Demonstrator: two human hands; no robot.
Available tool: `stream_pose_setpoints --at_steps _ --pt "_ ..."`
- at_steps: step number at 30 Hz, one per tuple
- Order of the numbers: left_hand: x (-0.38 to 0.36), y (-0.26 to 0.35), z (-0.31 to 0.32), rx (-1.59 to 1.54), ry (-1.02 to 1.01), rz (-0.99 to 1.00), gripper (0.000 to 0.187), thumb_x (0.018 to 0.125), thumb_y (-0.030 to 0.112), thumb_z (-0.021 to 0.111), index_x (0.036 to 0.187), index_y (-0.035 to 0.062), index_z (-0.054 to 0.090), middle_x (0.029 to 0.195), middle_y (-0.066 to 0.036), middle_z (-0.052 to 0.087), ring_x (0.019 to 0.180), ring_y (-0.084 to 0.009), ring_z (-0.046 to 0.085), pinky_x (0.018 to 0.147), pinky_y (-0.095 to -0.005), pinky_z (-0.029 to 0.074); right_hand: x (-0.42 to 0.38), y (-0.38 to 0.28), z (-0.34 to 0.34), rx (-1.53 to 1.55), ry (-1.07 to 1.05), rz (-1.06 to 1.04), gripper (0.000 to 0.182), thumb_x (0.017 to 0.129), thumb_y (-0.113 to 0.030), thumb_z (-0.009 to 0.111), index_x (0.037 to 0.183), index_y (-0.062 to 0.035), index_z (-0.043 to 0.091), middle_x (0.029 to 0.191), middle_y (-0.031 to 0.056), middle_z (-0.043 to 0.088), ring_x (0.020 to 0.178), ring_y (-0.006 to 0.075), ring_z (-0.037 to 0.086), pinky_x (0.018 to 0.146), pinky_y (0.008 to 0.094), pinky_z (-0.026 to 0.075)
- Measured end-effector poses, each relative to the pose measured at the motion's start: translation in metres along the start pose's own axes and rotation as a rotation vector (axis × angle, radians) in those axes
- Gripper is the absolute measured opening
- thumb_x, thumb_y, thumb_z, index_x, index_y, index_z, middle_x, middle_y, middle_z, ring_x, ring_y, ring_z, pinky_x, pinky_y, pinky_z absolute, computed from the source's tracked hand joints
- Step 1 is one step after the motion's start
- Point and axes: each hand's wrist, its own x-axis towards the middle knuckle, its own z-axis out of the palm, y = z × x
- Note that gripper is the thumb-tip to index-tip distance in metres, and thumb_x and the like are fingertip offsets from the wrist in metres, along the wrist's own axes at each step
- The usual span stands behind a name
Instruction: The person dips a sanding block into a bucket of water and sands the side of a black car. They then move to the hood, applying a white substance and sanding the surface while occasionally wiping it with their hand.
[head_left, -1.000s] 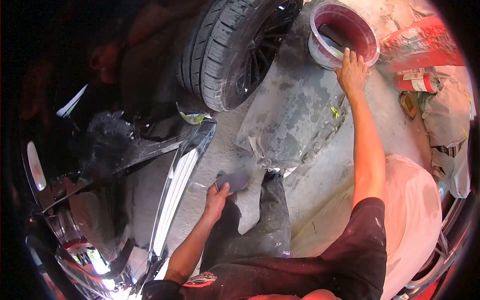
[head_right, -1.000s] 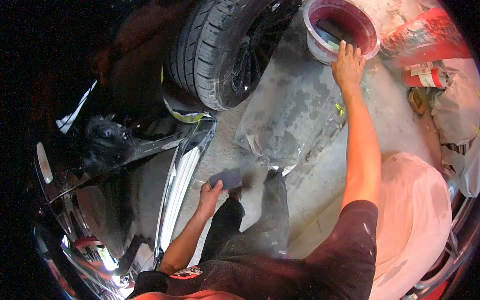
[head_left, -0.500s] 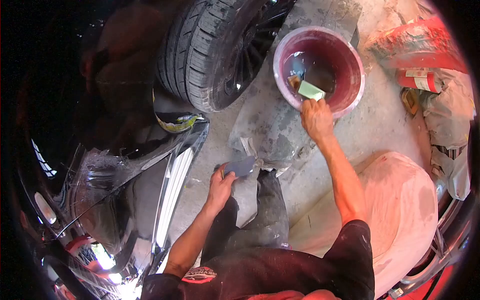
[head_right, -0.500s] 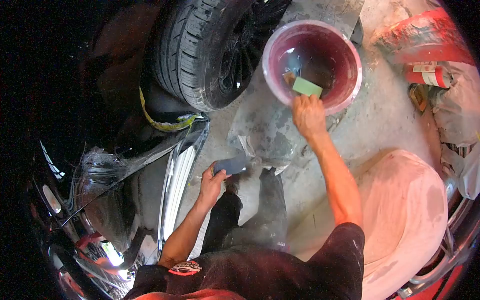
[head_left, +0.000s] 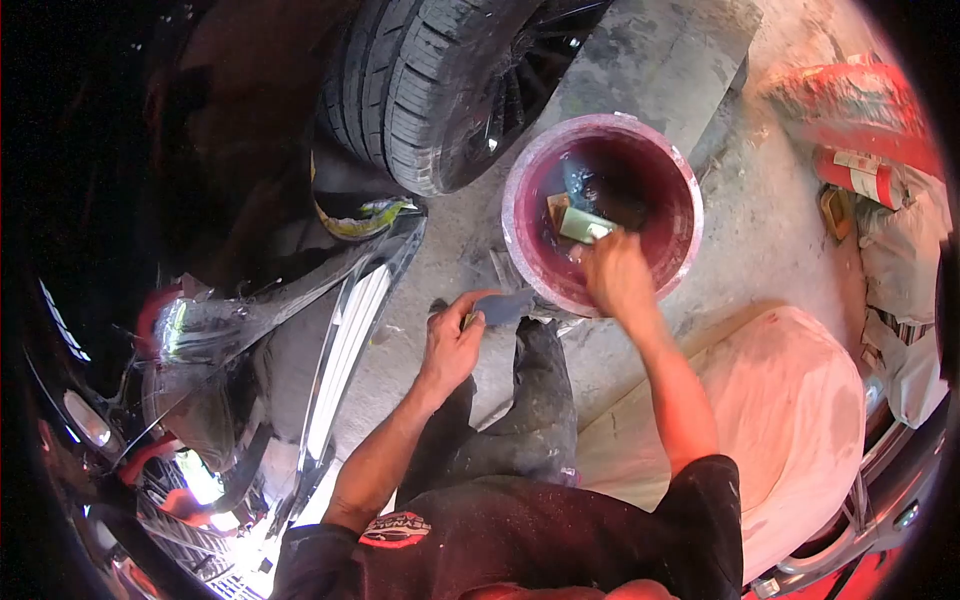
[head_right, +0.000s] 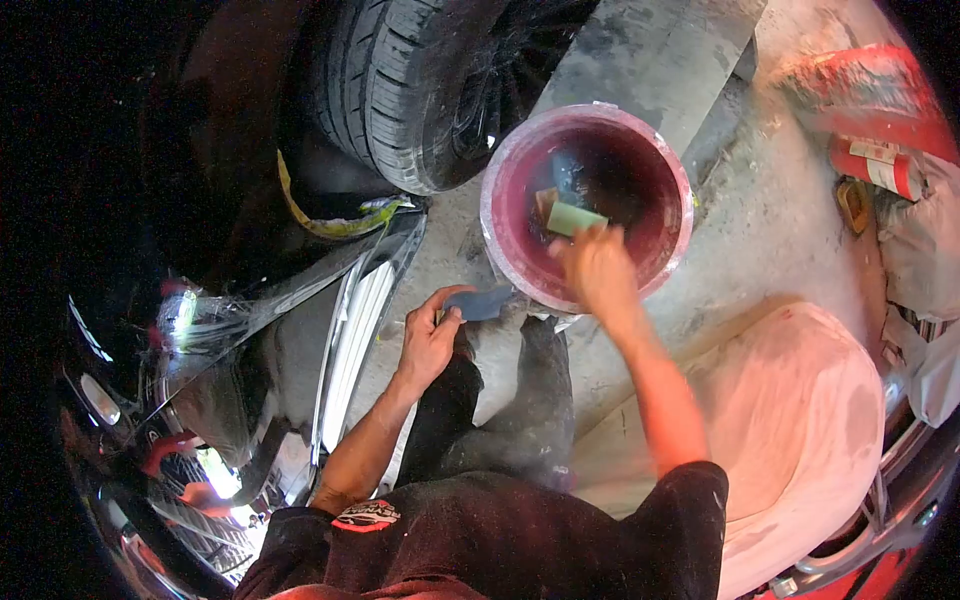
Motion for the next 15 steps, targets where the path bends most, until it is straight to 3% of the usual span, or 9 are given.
stream_pose_setpoints --at_steps 1,3,4,5,7,9,12,15 --pt "0.000 -0.002 0.000 0.004 0.016 0.009 0.029 0.099 0.000 0.051 0.124 0.0000 0.066 0.108 -0.008 0.071 0.100 -0.0136 0.065 0.091 -0.0309 0.052 0.012 0.010 -0.001 0.346 0.270 0.259 0.033 0.097 -0.028 0.060 0.104 0.0035 0.065 0.106 0.0217 0.060 0.096 0.0397 0.062 0.071 0.0481 0.060" --pt "0.001 -0.003 0.001 0.011 0.034 0.034 0.028 0.099 0.000 0.052 0.123 0.0006 0.066 0.105 -0.008 0.072 0.096 -0.0123 0.064 0.088 -0.0291 0.051 0.052 0.038 0.029 0.152 0.275 0.383 0.033 0.100 -0.019 0.051 0.124 0.0013 0.061 0.115 0.0221 0.057 0.108 0.0376 0.059 0.077 0.0464 0.062" --pt "-0.001 -0.001 0.000 0.017 0.037 0.043 0.028 0.098 0.001 0.053 0.123 0.0008 0.066 0.103 -0.007 0.072 0.095 -0.0118 0.064 0.087 -0.0284 0.050 0.070 0.048 0.040 0.029 0.129 0.426 0.038 0.101 -0.019 0.049 0.132 0.0006 0.058 0.119 0.0208 0.058 0.113 0.0397 0.057 0.086 0.0505 0.059" --pt "-0.002 0.000 0.000 0.023 0.037 0.049 0.028 0.098 0.001 0.054 0.122 0.0011 0.066 0.101 -0.006 0.072 0.093 -0.0112 0.064 0.086 -0.0277 0.050 0.091 0.063 0.056 0.154 -0.070 0.473 0.041 0.102 -0.024 0.048 0.135 -0.0024 0.058 0.132 0.0200 0.057 0.124 0.0389 0.055 0.096 0.0525 0.055" --pt "-0.004 0.002 -0.001 0.029 0.039 0.013 0.027 0.098 0.002 0.055 0.122 0.0018 0.067 0.099 -0.006 0.071 0.091 -0.0110 0.063 0.085 -0.0275 0.049 0.127 0.092 0.089 0.299 -0.209 0.436 0.040 0.102 -0.024 0.046 0.135 -0.0046 0.059 0.137 0.0203 0.057 0.128 0.0374 0.055 0.099 0.0512 0.053" --pt "-0.004 0.002 -0.002 0.017 0.048 -0.011 0.027 0.098 0.003 0.055 0.121 0.0022 0.067 0.099 -0.006 0.072 0.090 -0.0113 0.063 0.085 -0.0278 0.049 0.136 0.089 0.128 0.267 -0.166 0.418 0.041 0.099 -0.028 0.050 0.131 -0.0045 0.061 0.140 0.0245 0.058 0.130 0.0374 0.057 0.101 0.0480 0.052" --pt "-0.005 0.003 -0.003 -0.016 0.073 0.002 0.026 0.098 0.004 0.055 0.121 0.0023 0.067 0.101 -0.008 0.072 0.092 -0.0129 0.064 0.086 -0.0291 0.049 0.135 0.085 0.134 0.462 -0.098 0.529 0.046 0.095 -0.031 0.055 0.129 0.0007 0.060 0.134 0.0258 0.062 0.122 0.0432 0.061 0.102 0.0479 0.052" --pt "-0.005 0.002 -0.006 -0.019 0.102 0.033 0.026 0.099 0.005 0.055 0.121 0.0021 0.067 0.104 -0.010 0.073 0.095 -0.0152 0.066 0.088 -0.0299 0.050 0.119 0.082 0.098 0.580 -0.077 0.521 0.039 0.094 -0.017 0.057 0.127 0.0040 0.059 0.126 0.0297 0.064 0.116 0.0455 0.063 0.101 0.0487 0.052"
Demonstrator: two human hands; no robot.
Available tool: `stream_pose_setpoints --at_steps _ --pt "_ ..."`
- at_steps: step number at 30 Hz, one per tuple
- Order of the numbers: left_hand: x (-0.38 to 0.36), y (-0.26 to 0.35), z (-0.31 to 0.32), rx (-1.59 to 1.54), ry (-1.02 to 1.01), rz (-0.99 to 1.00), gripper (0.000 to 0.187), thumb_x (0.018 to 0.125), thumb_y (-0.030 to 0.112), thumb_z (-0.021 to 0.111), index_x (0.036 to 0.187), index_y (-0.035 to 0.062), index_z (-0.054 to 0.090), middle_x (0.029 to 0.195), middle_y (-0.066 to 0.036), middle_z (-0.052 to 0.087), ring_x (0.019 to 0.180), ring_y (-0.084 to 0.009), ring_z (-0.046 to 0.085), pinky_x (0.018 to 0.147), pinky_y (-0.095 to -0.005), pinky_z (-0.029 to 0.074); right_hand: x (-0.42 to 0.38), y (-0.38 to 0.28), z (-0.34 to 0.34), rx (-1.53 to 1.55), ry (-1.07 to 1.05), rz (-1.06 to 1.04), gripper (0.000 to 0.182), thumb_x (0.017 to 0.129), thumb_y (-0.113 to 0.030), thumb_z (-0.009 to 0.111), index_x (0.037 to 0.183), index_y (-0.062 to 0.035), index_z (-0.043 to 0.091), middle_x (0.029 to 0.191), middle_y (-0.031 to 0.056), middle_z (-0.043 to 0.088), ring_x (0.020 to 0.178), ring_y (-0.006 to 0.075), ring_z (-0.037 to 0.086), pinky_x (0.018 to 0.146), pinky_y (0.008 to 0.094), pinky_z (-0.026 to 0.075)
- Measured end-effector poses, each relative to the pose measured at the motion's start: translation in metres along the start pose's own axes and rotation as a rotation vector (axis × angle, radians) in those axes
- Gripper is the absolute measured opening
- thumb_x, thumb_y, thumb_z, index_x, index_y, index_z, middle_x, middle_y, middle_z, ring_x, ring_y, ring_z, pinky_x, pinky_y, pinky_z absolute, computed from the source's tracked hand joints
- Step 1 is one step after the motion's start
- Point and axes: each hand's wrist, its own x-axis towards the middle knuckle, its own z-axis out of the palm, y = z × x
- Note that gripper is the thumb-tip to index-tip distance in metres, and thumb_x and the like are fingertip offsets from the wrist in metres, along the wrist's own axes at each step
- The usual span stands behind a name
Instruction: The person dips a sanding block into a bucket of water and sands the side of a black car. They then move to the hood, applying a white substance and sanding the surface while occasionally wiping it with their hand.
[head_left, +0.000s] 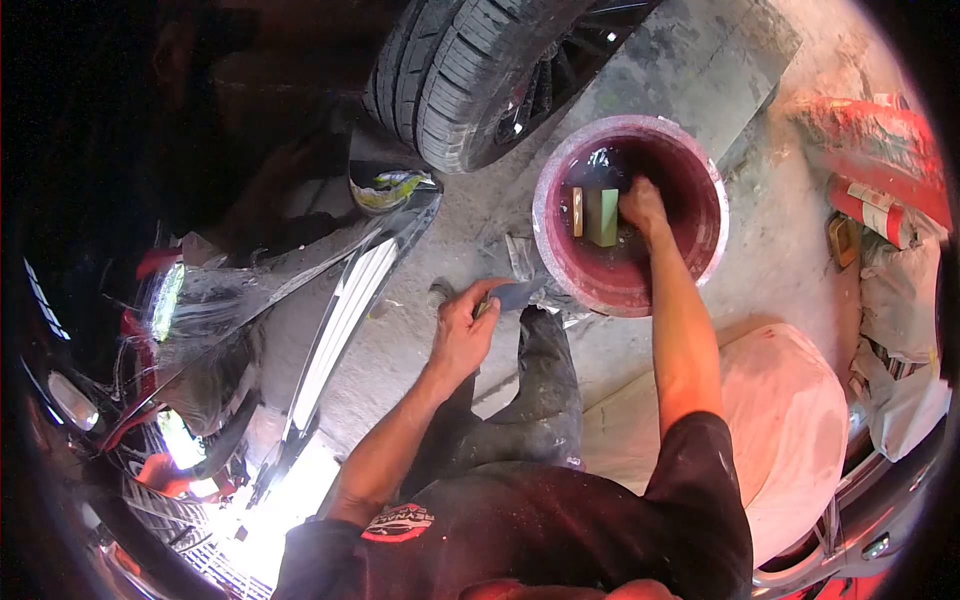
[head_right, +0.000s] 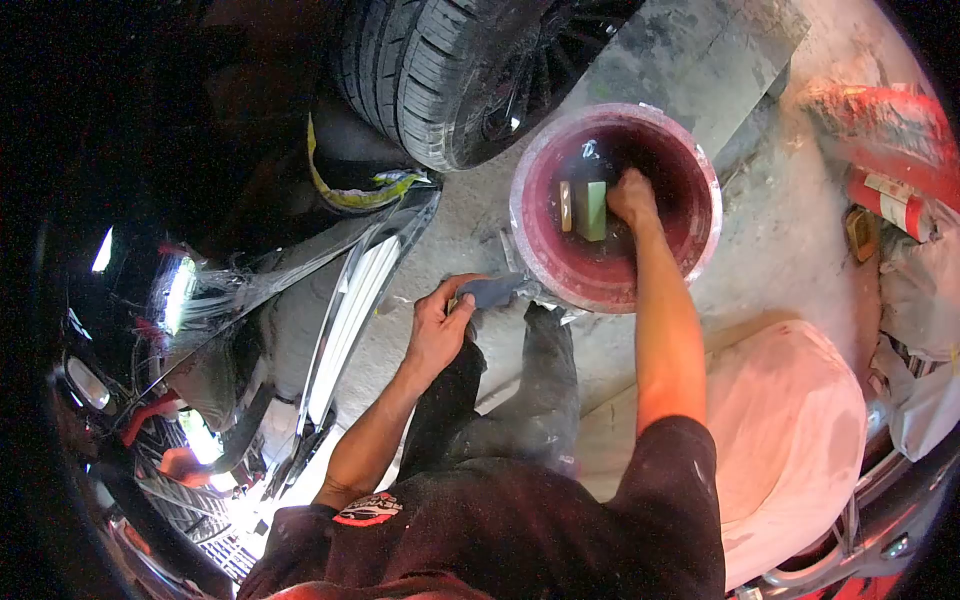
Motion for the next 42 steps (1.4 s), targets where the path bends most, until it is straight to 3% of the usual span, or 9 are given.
stream_pose_setpoints --at_steps 2,5,12,15,25,29,33,39,42 --pt "0.004 0.007 -0.003 -0.028 -0.011 -0.037 0.025 0.099 0.005 0.055 0.121 0.0018 0.067 0.105 -0.011 0.073 0.098 -0.0168 0.066 0.090 -0.0306 0.050 -0.043 -0.020 -0.044 0.167 0.086 -0.094 0.038 0.091 -0.001 0.063 0.127 0.0054 0.057 0.119 0.0266 0.068 0.110 0.0405 0.068 0.096 0.0465 0.055" --pt "0.019 0.012 0.000 -0.026 -0.023 0.011 0.025 0.097 0.003 0.057 0.120 0.0015 0.067 0.109 -0.017 0.074 0.105 -0.0282 0.072 0.092 -0.0361 0.052 -0.100 -0.042 -0.087 1.185 -0.071 -0.017 0.043 0.088 0.001 0.070 0.129 0.0034 0.056 0.119 0.0173 0.069 0.106 0.0301 0.070 0.092 0.0414 0.059" --pt "0.063 0.036 0.030 0.050 -0.043 0.193 0.030 0.094 0.001 0.057 0.123 0.0023 0.065 0.112 -0.017 0.073 0.105 -0.0306 0.071 0.092 -0.0376 0.053 -0.144 -0.034 -0.098 1.530 -0.118 -0.031 0.047 0.087 0.003 0.072 0.132 0.0017 0.056 0.117 0.0130 0.069 0.100 0.0241 0.071 0.087 0.0395 0.062" --pt "0.078 0.047 0.042 0.170 -0.049 0.252 0.037 0.089 -0.003 0.060 0.125 0.0034 0.065 0.111 -0.018 0.073 0.104 -0.0361 0.071 0.090 -0.0400 0.054 -0.152 -0.035 -0.099 1.489 -0.043 -0.036 0.050 0.085 0.000 0.075 0.132 0.0020 0.056 0.117 0.0132 0.069 0.100 0.0235 0.071 0.087 0.0393 0.062" --pt "0.093 0.065 0.057 0.235 -0.039 0.513 0.085 0.081 0.021 0.081 0.151 -0.0022 0.039 0.158 -0.027 0.035 0.146 -0.0416 0.035 0.121 -0.0490 0.028 -0.171 -0.023 -0.114 1.414 -0.075 -0.113 0.055 0.082 -0.001 0.079 0.133 -0.0013 0.057 0.121 0.0115 0.069 0.109 0.0206 0.067 0.096 0.0365 0.055" --pt "0.110 0.086 0.058 0.242 -0.191 0.579 0.070 0.081 0.015 0.078 0.145 0.0047 0.051 0.145 -0.020 0.054 0.142 -0.0373 0.043 0.118 -0.0486 0.032 -0.183 -0.052 -0.129 1.151 -0.083 -0.255 0.066 0.080 -0.009 0.085 0.139 -0.0023 0.055 0.128 0.0107 0.067 0.114 0.0203 0.064 0.102 0.0368 0.049" --pt "0.119 0.088 0.063 0.262 -0.096 0.491 0.032 0.084 0.002 0.068 0.116 0.0042 0.064 0.103 -0.015 0.070 0.105 -0.0351 0.066 0.100 -0.0433 0.048 -0.187 -0.063 -0.133 0.593 0.203 -0.517 0.076 0.072 -0.021 0.090 0.138 -0.0026 0.058 0.120 0.0136 0.068 0.110 0.0301 0.062 0.097 0.0408 0.048" --pt "0.111 0.073 0.072 -0.519 -0.074 0.279 0.017 0.093 -0.009 0.056 0.102 0.0016 0.066 0.106 -0.010 0.074 0.099 -0.0196 0.071 0.088 -0.0300 0.055 -0.204 -0.068 -0.113 0.502 0.243 -0.595 0.068 0.071 -0.023 0.090 0.131 -0.0034 0.064 0.116 0.0139 0.067 0.103 0.0328 0.060 0.094 0.0424 0.047" --pt "0.108 0.064 0.064 -0.467 -0.156 0.259 0.025 0.096 -0.008 0.056 0.116 0.0014 0.068 0.113 -0.009 0.073 0.107 -0.0151 0.068 0.094 -0.0285 0.054 -0.203 -0.066 -0.094 0.525 0.423 -0.578 0.057 0.078 -0.013 0.083 0.130 -0.0021 0.063 0.114 0.0158 0.066 0.106 0.0337 0.061 0.094 0.0415 0.047"
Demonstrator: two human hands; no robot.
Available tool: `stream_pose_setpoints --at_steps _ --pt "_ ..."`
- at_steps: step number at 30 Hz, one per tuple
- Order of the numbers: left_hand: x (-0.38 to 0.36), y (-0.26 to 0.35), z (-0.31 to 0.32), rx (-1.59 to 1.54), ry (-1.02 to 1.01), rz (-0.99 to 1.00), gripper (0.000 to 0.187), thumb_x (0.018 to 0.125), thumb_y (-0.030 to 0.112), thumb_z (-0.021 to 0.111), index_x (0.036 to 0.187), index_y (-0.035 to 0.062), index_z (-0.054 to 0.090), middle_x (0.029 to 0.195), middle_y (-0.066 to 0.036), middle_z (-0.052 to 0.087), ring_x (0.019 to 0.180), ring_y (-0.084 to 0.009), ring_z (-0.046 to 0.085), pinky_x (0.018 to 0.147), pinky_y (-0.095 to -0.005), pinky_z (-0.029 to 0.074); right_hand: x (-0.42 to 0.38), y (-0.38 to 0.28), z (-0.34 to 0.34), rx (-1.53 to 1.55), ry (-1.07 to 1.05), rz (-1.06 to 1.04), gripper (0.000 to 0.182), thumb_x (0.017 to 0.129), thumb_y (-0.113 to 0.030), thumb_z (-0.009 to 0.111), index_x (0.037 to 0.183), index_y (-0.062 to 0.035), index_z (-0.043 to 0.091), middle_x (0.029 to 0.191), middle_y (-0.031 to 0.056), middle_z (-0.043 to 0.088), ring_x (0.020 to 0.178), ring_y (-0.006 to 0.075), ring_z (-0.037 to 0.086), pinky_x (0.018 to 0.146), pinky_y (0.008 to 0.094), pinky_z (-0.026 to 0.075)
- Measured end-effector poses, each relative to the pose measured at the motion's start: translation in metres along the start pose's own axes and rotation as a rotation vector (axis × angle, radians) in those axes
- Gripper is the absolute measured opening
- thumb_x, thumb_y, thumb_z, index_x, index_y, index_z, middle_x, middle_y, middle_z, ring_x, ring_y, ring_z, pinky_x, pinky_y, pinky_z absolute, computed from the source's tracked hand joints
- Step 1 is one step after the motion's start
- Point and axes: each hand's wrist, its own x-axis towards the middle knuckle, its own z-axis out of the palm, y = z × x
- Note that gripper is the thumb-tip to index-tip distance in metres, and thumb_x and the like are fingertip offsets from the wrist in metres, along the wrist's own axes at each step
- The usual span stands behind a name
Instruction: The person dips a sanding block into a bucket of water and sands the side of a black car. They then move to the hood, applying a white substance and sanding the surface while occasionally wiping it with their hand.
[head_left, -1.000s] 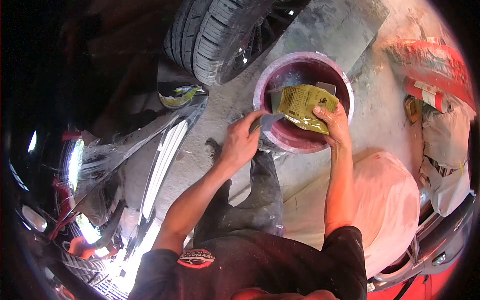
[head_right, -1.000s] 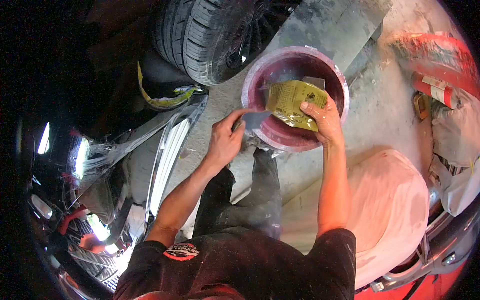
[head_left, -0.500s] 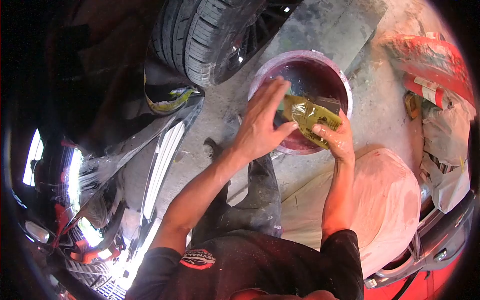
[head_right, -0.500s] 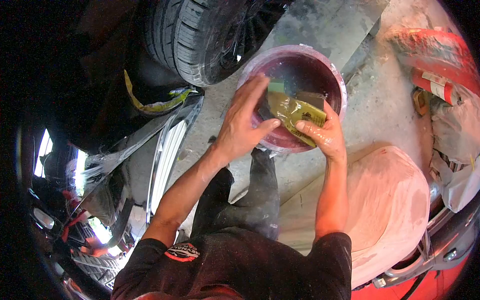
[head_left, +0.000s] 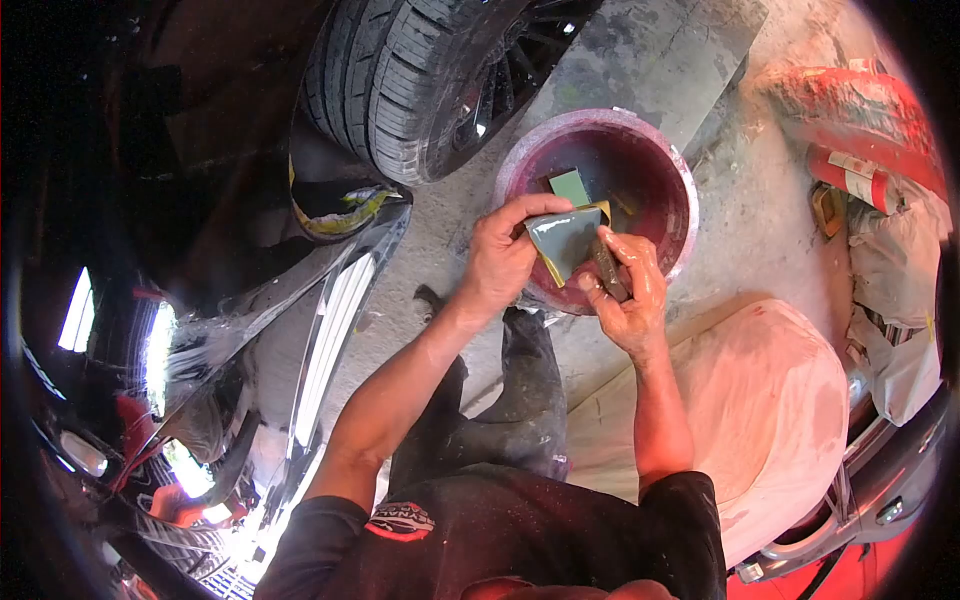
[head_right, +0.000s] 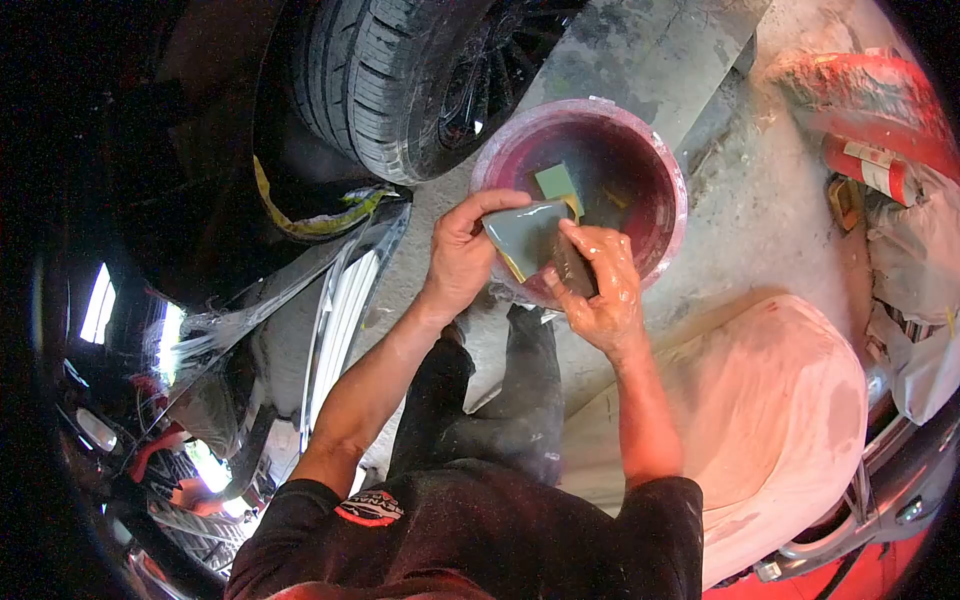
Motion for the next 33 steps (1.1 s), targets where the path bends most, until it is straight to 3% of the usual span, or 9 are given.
stream_pose_setpoints --at_steps 4,7,10,14,20,23,29,31,33 --pt "-0.004 0.001 -0.005 -0.085 -0.030 -0.073 0.029 0.097 -0.006 0.057 0.123 0.0024 0.068 0.115 -0.008 0.073 0.109 -0.0148 0.067 0.096 -0.0292 0.053 0.004 -0.005 0.001 0.033 0.121 0.087 0.049 0.084 -0.008 0.078 0.130 -0.0004 0.062 0.113 0.0153 0.065 0.111 0.0310 0.061 0.097 0.0401 0.048" --pt "-0.007 0.013 -0.004 -0.110 -0.016 -0.179 0.031 0.091 -0.010 0.056 0.115 0.0029 0.072 0.116 -0.009 0.073 0.110 -0.0172 0.068 0.097 -0.0307 0.053 0.003 0.007 0.013 0.191 0.269 0.348 0.046 0.087 -0.008 0.076 0.130 -0.0014 0.061 0.115 0.0119 0.066 0.111 0.0247 0.061 0.097 0.0368 0.049" --pt "-0.004 0.003 -0.016 0.346 -0.226 0.198 0.040 0.081 -0.015 0.054 0.109 0.0036 0.074 0.115 -0.011 0.074 0.110 -0.0233 0.070 0.098 -0.0337 0.053 0.007 0.000 0.008 0.376 0.195 0.551 0.042 0.091 -0.008 0.073 0.130 -0.0010 0.059 0.107 0.0058 0.069 0.097 0.0157 0.062 0.090 0.0313 0.051" --pt "-0.007 0.014 -0.017 0.498 -0.250 0.304 0.046 0.070 -0.018 0.051 0.103 0.0035 0.076 0.111 -0.012 0.074 0.108 -0.0296 0.070 0.096 -0.0369 0.054 0.009 0.003 0.007 0.267 0.101 0.547 0.039 0.088 -0.003 0.071 0.126 -0.0006 0.061 0.101 0.0040 0.069 0.090 0.0128 0.063 0.083 0.0297 0.052" --pt "0.000 0.009 -0.041 0.410 -0.271 0.247 0.046 0.071 -0.020 0.052 0.102 0.0039 0.075 0.112 -0.012 0.074 0.107 -0.0267 0.070 0.097 -0.0363 0.053 0.013 0.030 -0.004 0.962 -0.019 1.038 0.046 0.082 0.004 0.070 0.127 0.0002 0.063 0.109 0.0055 0.069 0.091 0.0155 0.066 0.081 0.0318 0.054" --pt "0.000 -0.009 -0.041 0.159 -0.245 0.116 0.043 0.076 -0.019 0.052 0.105 0.0029 0.074 0.114 -0.012 0.073 0.109 -0.0237 0.069 0.098 -0.0349 0.052 0.018 0.020 -0.005 1.146 0.030 1.016 0.049 0.083 0.002 0.070 0.131 0.0008 0.060 0.118 0.0084 0.067 0.097 0.0158 0.065 0.083 0.0325 0.055" --pt "-0.010 0.004 -0.033 -0.211 -0.190 -0.064 0.034 0.092 0.013 0.059 0.122 -0.0009 0.068 0.119 -0.008 0.070 0.110 -0.0174 0.063 0.098 -0.0318 0.050 0.025 0.016 -0.001 0.813 0.156 0.748 0.056 0.084 -0.001 0.068 0.138 0.0029 0.054 0.126 0.0110 0.061 0.108 0.0213 0.062 0.095 0.0352 0.052" --pt "-0.014 0.008 -0.023 -0.270 -0.024 -0.199 0.034 0.094 0.017 0.063 0.122 -0.0023 0.067 0.120 -0.007 0.070 0.104 -0.0162 0.064 0.092 -0.0316 0.051 0.022 0.018 0.006 0.710 0.212 0.747 0.058 0.085 -0.001 0.068 0.141 0.0002 0.053 0.127 0.0112 0.061 0.109 0.0218 0.062 0.095 0.0349 0.053" --pt "-0.013 -0.003 -0.014 0.126 0.065 -0.163 0.039 0.089 0.020 0.070 0.122 -0.0007 0.066 0.108 -0.008 0.073 0.097 -0.0150 0.068 0.084 -0.0329 0.054 0.022 0.020 0.007 0.648 0.179 0.709 0.052 0.093 -0.011 0.068 0.142 0.0002 0.053 0.126 0.0099 0.061 0.107 0.0199 0.061 0.095 0.0343 0.051"
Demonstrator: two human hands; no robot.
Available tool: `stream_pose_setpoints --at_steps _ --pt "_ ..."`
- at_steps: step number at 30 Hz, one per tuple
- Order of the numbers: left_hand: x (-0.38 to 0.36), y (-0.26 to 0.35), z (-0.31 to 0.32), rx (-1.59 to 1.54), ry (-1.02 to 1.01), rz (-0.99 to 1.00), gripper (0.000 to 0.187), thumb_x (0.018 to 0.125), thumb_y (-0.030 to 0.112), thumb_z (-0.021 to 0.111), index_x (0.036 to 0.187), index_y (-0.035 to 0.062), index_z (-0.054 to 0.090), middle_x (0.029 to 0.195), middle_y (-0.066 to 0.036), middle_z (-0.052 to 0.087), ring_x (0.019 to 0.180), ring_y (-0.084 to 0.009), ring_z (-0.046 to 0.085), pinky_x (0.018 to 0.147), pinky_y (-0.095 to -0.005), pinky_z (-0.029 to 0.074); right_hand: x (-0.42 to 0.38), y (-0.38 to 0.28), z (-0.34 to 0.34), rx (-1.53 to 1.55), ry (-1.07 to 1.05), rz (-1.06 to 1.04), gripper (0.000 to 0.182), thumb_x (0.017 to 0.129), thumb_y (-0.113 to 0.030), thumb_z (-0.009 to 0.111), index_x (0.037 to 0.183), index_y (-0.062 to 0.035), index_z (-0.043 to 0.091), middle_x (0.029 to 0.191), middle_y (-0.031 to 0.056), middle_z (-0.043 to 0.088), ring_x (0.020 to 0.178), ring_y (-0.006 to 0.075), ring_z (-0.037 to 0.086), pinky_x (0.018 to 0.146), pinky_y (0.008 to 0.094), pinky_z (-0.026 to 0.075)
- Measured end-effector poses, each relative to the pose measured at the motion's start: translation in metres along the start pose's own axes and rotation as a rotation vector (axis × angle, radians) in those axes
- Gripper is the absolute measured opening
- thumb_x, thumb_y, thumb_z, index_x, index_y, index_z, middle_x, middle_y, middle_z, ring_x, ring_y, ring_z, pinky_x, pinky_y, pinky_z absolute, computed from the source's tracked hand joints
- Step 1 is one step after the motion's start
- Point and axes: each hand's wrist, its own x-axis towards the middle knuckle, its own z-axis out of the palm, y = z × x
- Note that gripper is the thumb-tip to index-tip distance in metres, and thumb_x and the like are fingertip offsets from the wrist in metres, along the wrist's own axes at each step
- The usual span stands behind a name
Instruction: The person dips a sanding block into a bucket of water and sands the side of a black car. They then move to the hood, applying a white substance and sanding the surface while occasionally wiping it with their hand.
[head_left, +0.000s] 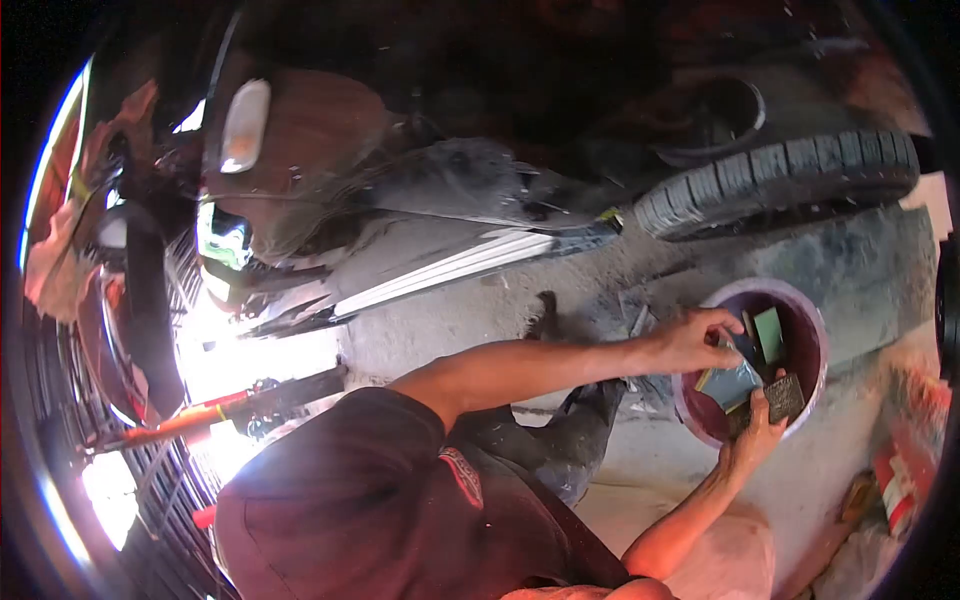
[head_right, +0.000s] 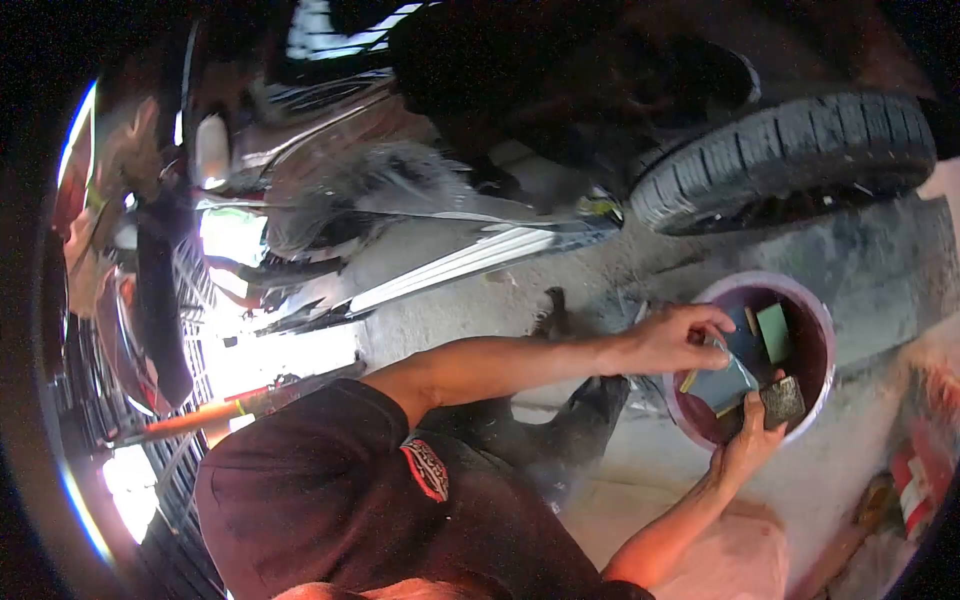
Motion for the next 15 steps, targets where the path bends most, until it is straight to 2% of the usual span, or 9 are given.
stream_pose_setpoints --at_steps 2,3,5,6,8,9,11,14,15 --pt "0.000 -0.001 0.003 0.117 0.110 0.036 0.031 0.087 0.019 0.070 0.113 0.0020 0.069 0.101 -0.012 0.074 0.090 -0.0213 0.071 0.081 -0.0373 0.055 0.007 0.011 -0.007 -0.099 0.000 -0.089 0.050 0.098 -0.020 0.067 0.142 0.0000 0.054 0.124 0.0097 0.061 0.105 0.0196 0.060 0.095 0.0340 0.050" --pt "-0.001 0.001 0.005 0.182 0.154 0.037 0.028 0.088 0.018 0.069 0.111 0.0030 0.069 0.099 -0.013 0.074 0.088 -0.0239 0.072 0.080 -0.0382 0.056 0.011 0.018 -0.021 -0.336 -0.059 -0.115 0.049 0.103 -0.032 0.063 0.139 0.0010 0.055 0.125 0.0117 0.061 0.109 0.0209 0.060 0.096 0.0341 0.048" --pt "-0.010 0.010 0.003 0.255 0.205 0.045 0.020 0.088 0.014 0.066 0.105 0.0054 0.071 0.095 -0.015 0.073 0.089 -0.0327 0.072 0.081 -0.0412 0.056 -0.002 0.018 -0.017 -0.567 0.019 -0.391 0.048 0.104 -0.034 0.061 0.136 0.0015 0.056 0.128 0.0130 0.061 0.112 0.0208 0.060 0.096 0.0328 0.048" --pt "-0.012 0.012 0.004 0.245 0.245 0.113 0.018 0.089 0.014 0.065 0.104 0.0052 0.070 0.095 -0.015 0.073 0.089 -0.0328 0.072 0.081 -0.0412 0.056 -0.006 0.019 -0.013 -0.681 0.061 -0.530 0.048 0.104 -0.034 0.060 0.135 0.0017 0.056 0.129 0.0137 0.061 0.113 0.0208 0.060 0.096 0.0321 0.047" --pt "-0.012 0.011 0.015 0.217 0.311 0.246 0.016 0.089 0.013 0.065 0.102 0.0048 0.070 0.096 -0.015 0.073 0.089 -0.0331 0.072 0.081 -0.0412 0.056 -0.018 0.019 0.002 -0.456 -0.061 -0.437 0.044 0.103 -0.026 0.061 0.136 0.0019 0.055 0.131 0.0147 0.061 0.116 0.0220 0.060 0.099 0.0337 0.048" --pt "-0.012 0.008 0.018 0.198 0.309 0.278 0.013 0.091 0.010 0.063 0.101 0.0046 0.068 0.100 -0.014 0.073 0.089 -0.0324 0.072 0.082 -0.0409 0.055 -0.026 0.021 0.012 -0.347 -0.113 -0.388 0.043 0.102 -0.021 0.061 0.137 0.0019 0.054 0.132 0.0153 0.061 0.117 0.0226 0.060 0.101 0.0344 0.048" --pt "-0.019 0.014 0.018 0.026 0.292 0.123 0.014 0.094 0.010 0.064 0.108 0.0074 0.067 0.097 -0.007 0.072 0.084 -0.0218 0.071 0.079 -0.0349 0.056 -0.031 0.026 0.021 -0.180 -0.134 -0.246 0.046 0.098 -0.009 0.063 0.142 0.0018 0.051 0.133 0.0165 0.061 0.119 0.0249 0.061 0.103 0.0370 0.050" --pt "-0.023 0.013 0.019 -0.219 0.201 -0.109 0.017 0.098 0.009 0.064 0.116 0.0080 0.064 0.096 0.001 0.066 0.085 -0.0088 0.064 0.079 -0.0287 0.055 -0.025 0.031 0.034 -0.120 -0.102 -0.343 0.043 0.097 -0.005 0.064 0.138 0.0026 0.055 0.137 0.0137 0.061 0.120 0.0231 0.061 0.103 0.0358 0.050" --pt "-0.021 0.002 0.019 -0.261 0.200 -0.062 0.020 0.098 0.009 0.064 0.118 0.0065 0.063 0.096 0.001 0.067 0.086 -0.0074 0.064 0.078 -0.0270 0.054 -0.023 0.031 0.033 -0.099 -0.117 -0.331 0.043 0.095 -0.003 0.065 0.138 0.0028 0.057 0.136 0.0124 0.062 0.119 0.0211 0.061 0.103 0.0336 0.049"
